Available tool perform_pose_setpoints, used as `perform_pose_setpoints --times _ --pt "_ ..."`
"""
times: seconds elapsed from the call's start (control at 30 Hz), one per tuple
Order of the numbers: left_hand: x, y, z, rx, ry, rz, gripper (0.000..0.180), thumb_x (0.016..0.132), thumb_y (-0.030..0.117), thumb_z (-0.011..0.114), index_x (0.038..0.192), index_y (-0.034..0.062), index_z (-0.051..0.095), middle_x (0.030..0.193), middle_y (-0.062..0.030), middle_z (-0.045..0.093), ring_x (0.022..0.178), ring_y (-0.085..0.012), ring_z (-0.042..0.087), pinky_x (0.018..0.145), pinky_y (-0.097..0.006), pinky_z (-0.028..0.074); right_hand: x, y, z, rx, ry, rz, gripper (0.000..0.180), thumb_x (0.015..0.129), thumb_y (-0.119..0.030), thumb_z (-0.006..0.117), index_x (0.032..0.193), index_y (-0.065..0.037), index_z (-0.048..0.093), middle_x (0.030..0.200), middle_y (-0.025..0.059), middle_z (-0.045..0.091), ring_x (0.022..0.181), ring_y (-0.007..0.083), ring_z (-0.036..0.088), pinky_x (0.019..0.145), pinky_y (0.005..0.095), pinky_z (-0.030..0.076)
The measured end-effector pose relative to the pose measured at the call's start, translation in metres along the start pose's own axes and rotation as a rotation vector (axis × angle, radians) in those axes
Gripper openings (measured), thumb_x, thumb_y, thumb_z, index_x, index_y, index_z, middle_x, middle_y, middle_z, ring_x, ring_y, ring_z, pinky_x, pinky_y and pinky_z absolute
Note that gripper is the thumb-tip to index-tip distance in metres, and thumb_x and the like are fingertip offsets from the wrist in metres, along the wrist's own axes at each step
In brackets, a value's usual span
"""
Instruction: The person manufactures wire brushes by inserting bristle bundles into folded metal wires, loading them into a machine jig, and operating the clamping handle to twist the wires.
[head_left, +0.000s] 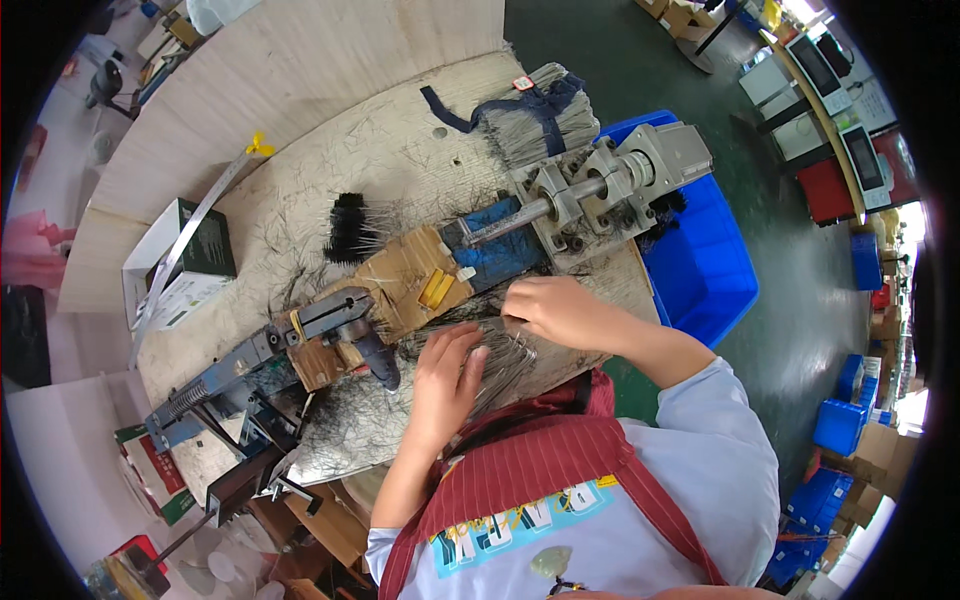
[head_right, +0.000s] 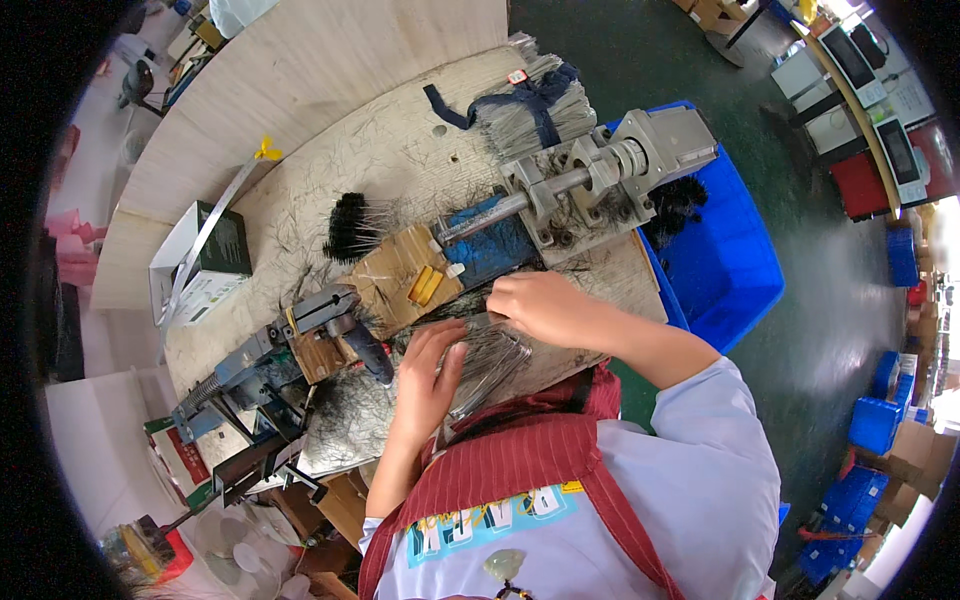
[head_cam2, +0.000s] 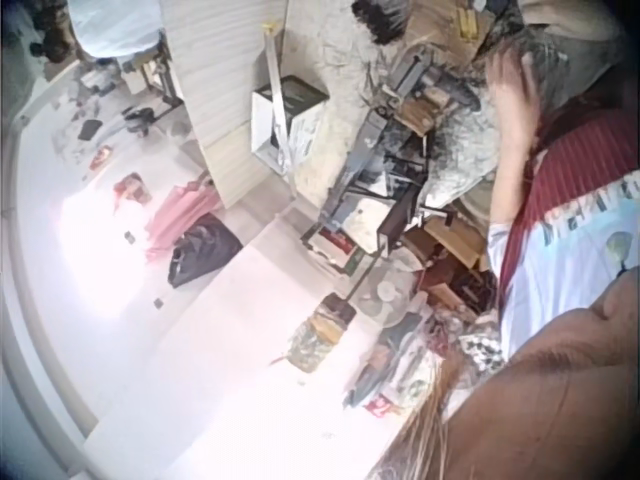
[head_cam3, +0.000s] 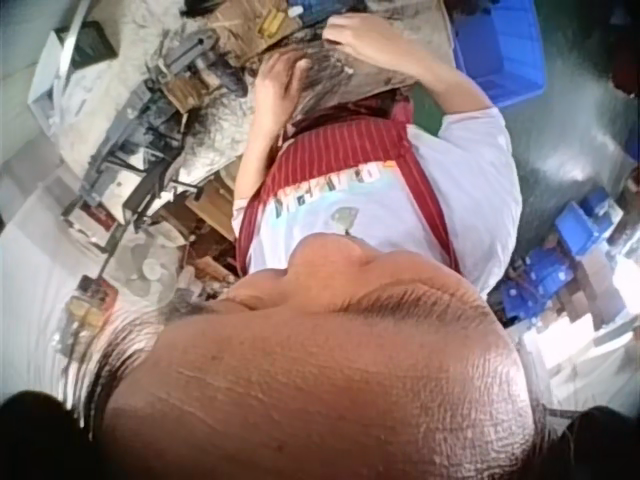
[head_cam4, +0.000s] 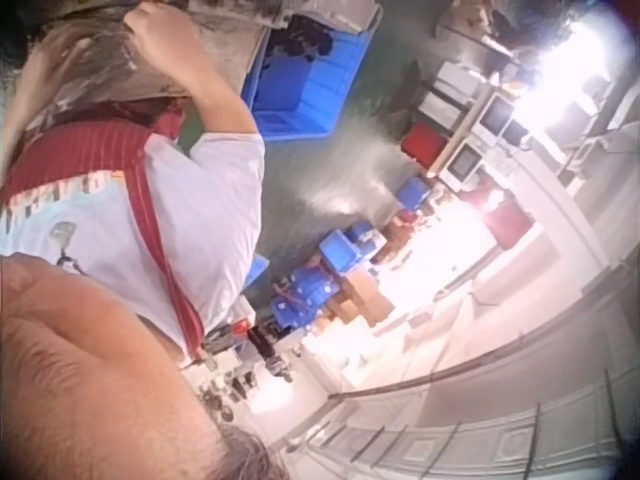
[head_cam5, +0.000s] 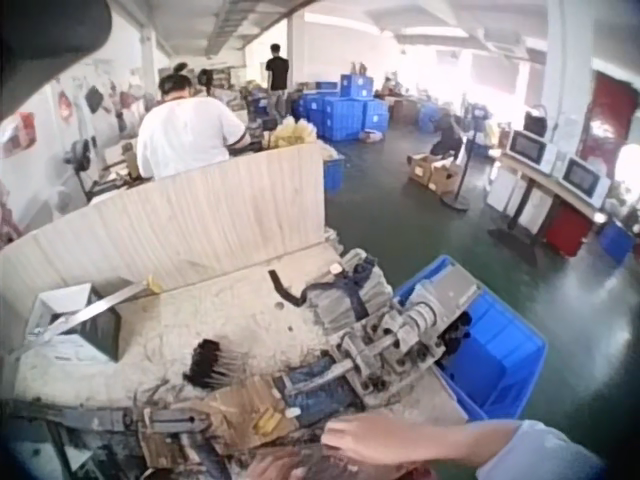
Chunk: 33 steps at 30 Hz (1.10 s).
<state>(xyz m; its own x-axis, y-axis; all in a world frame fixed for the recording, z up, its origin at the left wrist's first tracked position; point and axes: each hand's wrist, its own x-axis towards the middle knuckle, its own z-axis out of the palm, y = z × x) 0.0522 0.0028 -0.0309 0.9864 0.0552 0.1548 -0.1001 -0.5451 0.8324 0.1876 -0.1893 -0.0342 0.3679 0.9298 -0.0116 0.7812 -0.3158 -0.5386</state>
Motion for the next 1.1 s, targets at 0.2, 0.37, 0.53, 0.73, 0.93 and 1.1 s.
perform_pose_setpoints --times 0.2,0.37,0.53,0.73,0.93,1.1 --pt "0.0 -0.002 -0.011 0.047 0.005 -0.041 0.021 0.091 0.011 0.062 0.107 -0.0021 0.063 0.111 -0.0182 0.064 0.105 -0.0343 0.059 0.091 -0.042 0.048 -0.002 -0.012 -0.023 -0.191 0.153 -0.016 0.015 0.073 -0.012 0.067 0.087 -0.01 0.061 0.09 0.002 0.058 0.092 0.0214 0.059 0.067 0.0347 0.053" --pt "0.012 0.014 -0.024 -0.53 -0.217 -0.315 0.025 0.096 0.017 0.057 0.112 -0.0019 0.062 0.095 -0.016 0.067 0.087 -0.0311 0.065 0.082 -0.035 0.051 0.012 -0.028 -0.071 0.024 0.296 -0.235 0.014 0.073 -0.008 0.066 0.086 -0.008 0.06 0.087 0.0024 0.06 0.079 0.0226 0.062 0.062 0.034 0.052" --pt "0.061 0.027 -0.059 0.5 0.136 0.206 0.012 0.091 0.016 0.059 0.095 0.0054 0.064 0.072 -0.011 0.06 0.069 -0.0272 0.06 0.068 -0.037 0.044 0.053 -0.014 -0.099 -0.094 0.379 -0.238 0.011 0.074 -0.008 0.065 0.083 -0.009 0.058 0.081 0.0037 0.061 0.074 0.0232 0.064 0.06 0.0341 0.051" --pt "0.101 -0.004 -0.079 0.648 -0.108 0.066 0.014 0.09 0.019 0.059 0.083 0.0073 0.064 0.071 -0.0096 0.06 0.076 -0.0314 0.058 0.072 -0.042 0.041 0.105 0.001 -0.115 -0.408 -0.09 0.006 0.009 0.081 -0.015 0.063 0.087 -0.008 0.06 0.074 0.0116 0.062 0.072 0.0325 0.064 0.062 0.0442 0.049" --pt "0.073 0.013 -0.103 0.49 -0.112 0.058 0.019 0.089 0.019 0.058 0.076 0.006 0.063 0.068 -0.0125 0.058 0.075 -0.033 0.058 0.068 -0.043 0.039 0.106 -0.031 -0.07 -0.425 0.164 -0.413 0.014 0.078 -0.013 0.065 0.089 -0.006 0.06 0.08 0.0045 0.061 0.08 0.0227 0.064 0.062 0.0338 0.053" --pt "0.028 0.006 -0.104 0.419 0.269 0.041 0.009 0.088 0.006 0.06 0.084 0.001 0.066 0.074 -0.0114 0.06 0.069 -0.0275 0.056 0.065 -0.037 0.042 0.123 -0.03 -0.048 -0.342 0.175 -0.517 0.014 0.076 -0.016 0.065 0.084 -0.007 0.059 0.079 0.0039 0.061 0.08 0.0222 0.063 0.061 0.0336 0.053"
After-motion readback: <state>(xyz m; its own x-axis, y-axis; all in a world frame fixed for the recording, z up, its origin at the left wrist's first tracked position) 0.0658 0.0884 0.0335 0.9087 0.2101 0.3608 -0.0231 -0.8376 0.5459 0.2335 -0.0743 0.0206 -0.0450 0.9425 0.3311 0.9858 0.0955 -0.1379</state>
